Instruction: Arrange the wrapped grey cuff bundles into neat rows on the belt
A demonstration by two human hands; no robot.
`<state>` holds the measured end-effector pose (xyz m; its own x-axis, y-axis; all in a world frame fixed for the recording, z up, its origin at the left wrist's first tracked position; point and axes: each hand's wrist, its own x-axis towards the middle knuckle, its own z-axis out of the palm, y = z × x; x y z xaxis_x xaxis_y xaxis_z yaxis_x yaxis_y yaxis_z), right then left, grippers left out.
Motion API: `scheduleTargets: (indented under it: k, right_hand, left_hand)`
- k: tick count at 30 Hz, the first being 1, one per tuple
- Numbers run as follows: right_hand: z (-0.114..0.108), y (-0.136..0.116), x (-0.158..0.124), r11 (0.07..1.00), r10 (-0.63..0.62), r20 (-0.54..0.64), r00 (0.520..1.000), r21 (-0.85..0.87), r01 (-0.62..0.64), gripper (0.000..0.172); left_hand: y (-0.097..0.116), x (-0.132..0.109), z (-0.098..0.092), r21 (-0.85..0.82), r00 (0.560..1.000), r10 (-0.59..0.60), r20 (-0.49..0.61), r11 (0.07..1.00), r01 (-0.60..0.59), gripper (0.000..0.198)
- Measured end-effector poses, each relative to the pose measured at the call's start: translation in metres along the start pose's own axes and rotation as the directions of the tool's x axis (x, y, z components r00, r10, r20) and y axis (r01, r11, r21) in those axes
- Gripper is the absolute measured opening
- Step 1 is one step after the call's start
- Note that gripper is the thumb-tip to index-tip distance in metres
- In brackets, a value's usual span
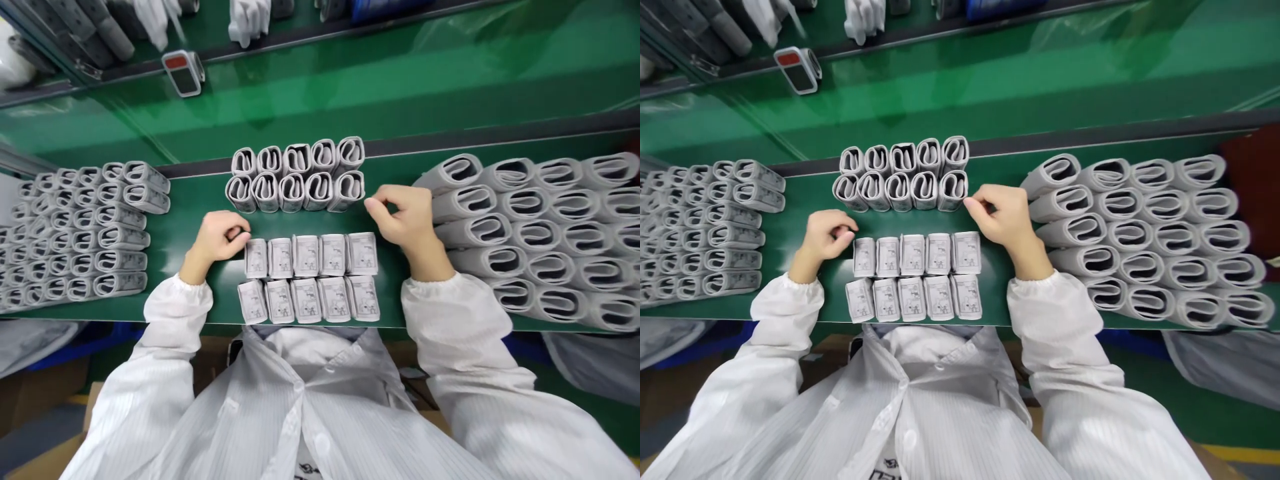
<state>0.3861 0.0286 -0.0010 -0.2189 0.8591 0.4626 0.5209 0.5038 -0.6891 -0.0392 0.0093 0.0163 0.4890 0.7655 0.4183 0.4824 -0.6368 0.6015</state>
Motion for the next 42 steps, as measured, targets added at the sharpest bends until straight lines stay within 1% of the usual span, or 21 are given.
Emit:
scheduleTargets:
  k: [1,2,3,4,6,7,9,11,13,16,18,20,24,26,29,31,32,34,37,39,42]
  right_hand:
    - [-0.003,-0.002,0.000,1.000,-0.012,0.066,0.998,0.010,0.012,0.055]
    - [-0.004,-0.003,0.001,1.000,-0.022,0.136,0.991,0.026,0.018,0.060]
    - [-0.005,-0.004,0.001,0.999,-0.023,0.204,0.979,0.042,0.015,0.063]
    - [-0.006,-0.005,0.002,0.999,-0.017,0.265,0.964,0.054,0.003,0.067]
    - [-0.005,-0.007,0.003,0.997,0.015,0.352,0.936,0.063,-0.039,0.073]
    - [-0.004,-0.008,0.004,0.996,0.039,0.377,0.925,0.058,-0.066,0.077]
    - [-0.002,-0.010,0.004,0.993,0.094,0.389,0.916,0.034,-0.116,0.082]
    - [0.000,-0.011,0.003,0.990,0.132,0.352,0.927,0.008,-0.144,0.085]
    - [0.003,-0.010,0.002,0.989,0.144,0.283,0.948,-0.013,-0.146,0.084]
    - [0.007,-0.008,0.000,0.992,0.127,0.162,0.979,-0.041,-0.122,0.084]
    - [0.009,-0.007,0.000,0.992,0.119,0.106,0.987,-0.058,-0.113,0.085]
    - [0.008,-0.007,-0.001,0.991,0.125,0.085,0.989,-0.062,-0.120,0.085]
    - [0.006,-0.009,-0.001,0.989,0.147,0.059,0.987,-0.034,-0.145,0.083]
    - [0.006,-0.009,-0.002,0.991,0.136,0.032,0.990,-0.014,-0.136,0.081]
    - [0.008,-0.009,-0.001,0.996,0.090,-0.014,0.996,0.015,-0.090,0.078]
    - [0.010,-0.008,0.000,0.995,0.097,-0.037,0.995,0.027,-0.096,0.077]
    - [0.011,-0.007,0.000,0.992,0.120,-0.048,0.992,0.038,-0.119,0.076]
    - [0.013,-0.006,0.001,0.975,0.212,-0.079,0.974,0.083,-0.205,0.079]
    - [0.016,-0.004,0.003,0.929,0.348,-0.152,0.925,0.191,-0.318,0.090]
    - [0.018,-0.004,0.005,0.909,0.389,-0.179,0.904,0.234,-0.344,0.096]
    - [0.021,-0.008,0.008,0.899,0.396,-0.202,0.896,0.287,-0.332,0.101]
  left_hand:
    - [0.004,0.002,0.001,-0.014,0.995,0.001,0.100,1.000,0.001,0.035]
    - [0.008,0.004,0.002,-0.026,0.985,-0.006,0.173,1.000,0.011,0.037]
    - [0.011,0.006,0.004,-0.038,0.974,-0.018,0.224,0.999,0.027,0.040]
    - [0.013,0.008,0.006,-0.049,0.967,-0.033,0.252,0.998,0.047,0.044]
    - [0.014,0.011,0.008,-0.066,0.967,-0.069,0.247,0.994,0.087,0.052]
    - [0.014,0.011,0.009,-0.074,0.972,-0.085,0.218,0.992,0.103,0.055]
    - [0.012,0.010,0.011,-0.091,0.986,-0.111,0.122,0.988,0.123,0.057]
    - [0.011,0.009,0.014,-0.111,0.990,-0.142,0.015,0.983,0.143,0.063]
    - [0.010,0.007,0.017,-0.133,0.979,-0.196,-0.056,0.973,0.187,0.069]
    - [0.011,0.006,0.020,-0.175,0.963,-0.264,-0.062,0.953,0.249,0.074]
    - [0.012,0.007,0.022,-0.199,0.960,-0.276,-0.046,0.944,0.262,0.076]
    - [0.013,0.008,0.023,-0.216,0.959,-0.280,-0.048,0.940,0.264,0.078]
    - [0.014,0.009,0.022,-0.237,0.953,-0.289,-0.088,0.935,0.262,0.079]
    - [0.014,0.009,0.021,-0.250,0.951,-0.295,-0.095,0.931,0.264,0.079]
    - [0.013,0.008,0.019,-0.263,0.956,-0.287,-0.064,0.929,0.261,0.078]
    - [0.012,0.007,0.017,-0.279,0.969,-0.247,-0.014,0.931,0.234,0.074]
    - [0.012,0.007,0.017,-0.297,0.975,-0.220,0.011,0.931,0.214,0.070]
    - [0.012,0.007,0.015,-0.348,0.985,-0.169,0.046,0.921,0.174,0.063]
    - [0.012,0.007,0.014,-0.418,0.987,-0.140,0.079,0.894,0.160,0.056]
    - [0.012,0.006,0.013,-0.451,0.983,-0.147,0.107,0.874,0.180,0.056]
    - [0.012,0.003,0.013,-0.496,0.973,-0.190,0.131,0.837,0.230,0.060]
